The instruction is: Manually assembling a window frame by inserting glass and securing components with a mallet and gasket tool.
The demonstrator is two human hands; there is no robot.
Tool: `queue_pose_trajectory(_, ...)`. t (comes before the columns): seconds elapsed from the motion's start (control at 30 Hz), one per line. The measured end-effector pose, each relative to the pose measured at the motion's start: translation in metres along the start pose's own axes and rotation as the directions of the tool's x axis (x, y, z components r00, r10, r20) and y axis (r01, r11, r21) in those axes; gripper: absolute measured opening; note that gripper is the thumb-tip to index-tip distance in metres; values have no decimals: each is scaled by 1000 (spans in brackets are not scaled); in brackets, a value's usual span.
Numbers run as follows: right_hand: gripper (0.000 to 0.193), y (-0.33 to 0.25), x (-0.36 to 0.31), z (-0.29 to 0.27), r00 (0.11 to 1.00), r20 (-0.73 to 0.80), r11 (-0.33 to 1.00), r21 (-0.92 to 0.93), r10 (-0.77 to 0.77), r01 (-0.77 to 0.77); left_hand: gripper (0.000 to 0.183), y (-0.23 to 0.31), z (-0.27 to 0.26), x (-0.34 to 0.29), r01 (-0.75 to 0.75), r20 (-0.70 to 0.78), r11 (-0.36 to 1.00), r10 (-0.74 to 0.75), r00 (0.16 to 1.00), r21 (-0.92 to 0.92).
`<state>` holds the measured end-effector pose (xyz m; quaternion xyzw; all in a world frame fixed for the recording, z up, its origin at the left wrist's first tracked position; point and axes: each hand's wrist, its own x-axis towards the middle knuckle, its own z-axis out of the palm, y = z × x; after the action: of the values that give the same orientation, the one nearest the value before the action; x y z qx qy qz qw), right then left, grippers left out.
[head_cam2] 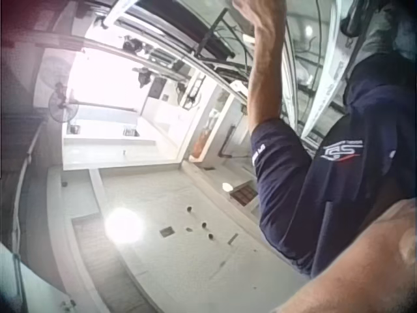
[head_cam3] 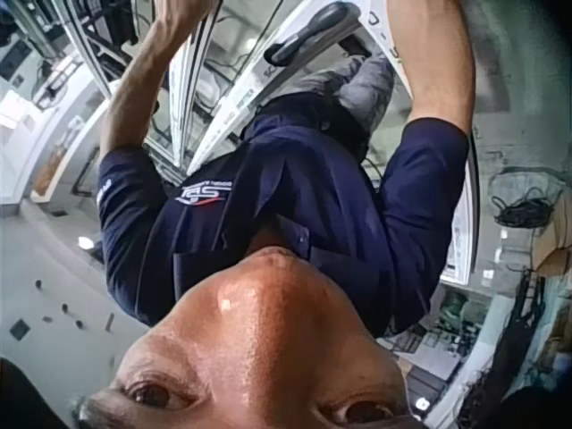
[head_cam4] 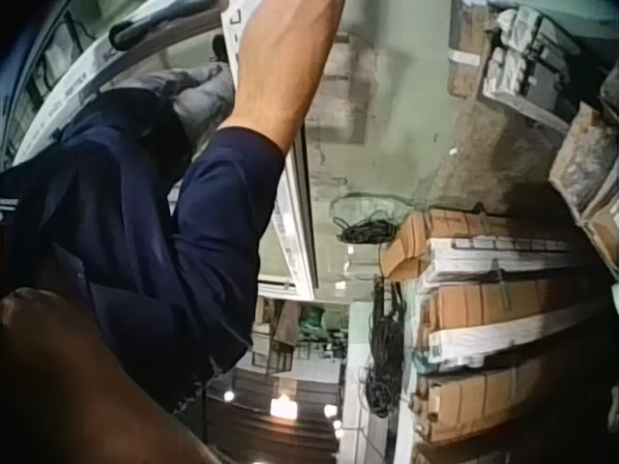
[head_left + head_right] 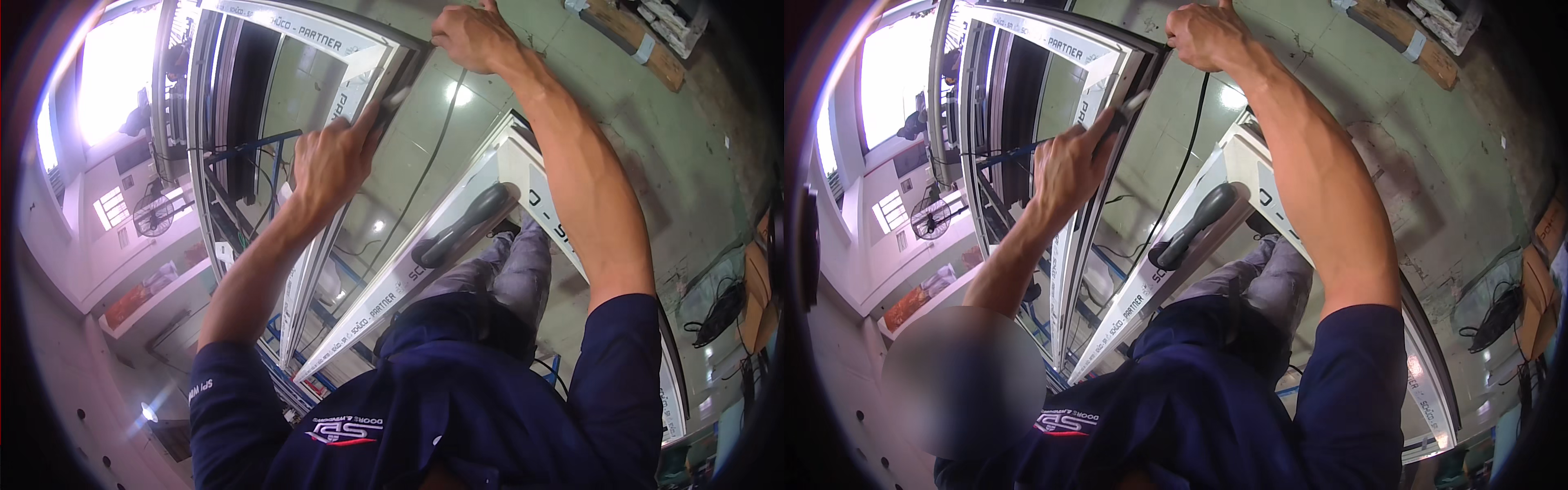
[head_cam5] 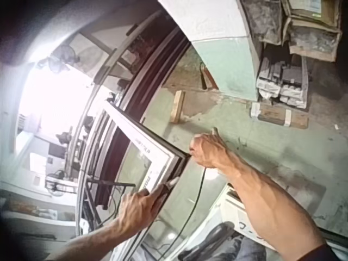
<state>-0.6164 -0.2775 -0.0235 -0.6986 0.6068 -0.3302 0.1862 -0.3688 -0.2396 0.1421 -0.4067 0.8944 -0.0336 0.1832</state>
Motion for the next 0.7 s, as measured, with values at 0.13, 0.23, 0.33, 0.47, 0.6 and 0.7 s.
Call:
queue_pose_trajectory(0.13,27,23,-5,21,965,-188,983,-75,-180,169,35,11,-9,22,-5,23,1000,5,1000,0)
queue_pose_trajectory(0.23,28,-4,14,-1,977,179,992,-63,119,-109,34,14,-11,42,0,-54,1000,0,999,7)
queue_pose_trajectory(0.33,24,8,8,3,983,160,995,-53,95,-87,33,22,-9,40,39,-52,998,-42,998,-53)
queue_pose_trajectory(0.47,18,-2,8,-2,974,204,994,23,98,-105,34,15,-8,33,58,-42,998,-60,997,-33)
queue_pose_trajectory(0.6,18,8,7,5,980,180,995,44,85,-94,38,24,-18,56,-2,-81,1000,3,997,7)
queue_pose_trajectory(0.7,18,12,6,9,995,95,998,57,31,-36,34,20,-14,38,42,-4,998,-42,999,-46)
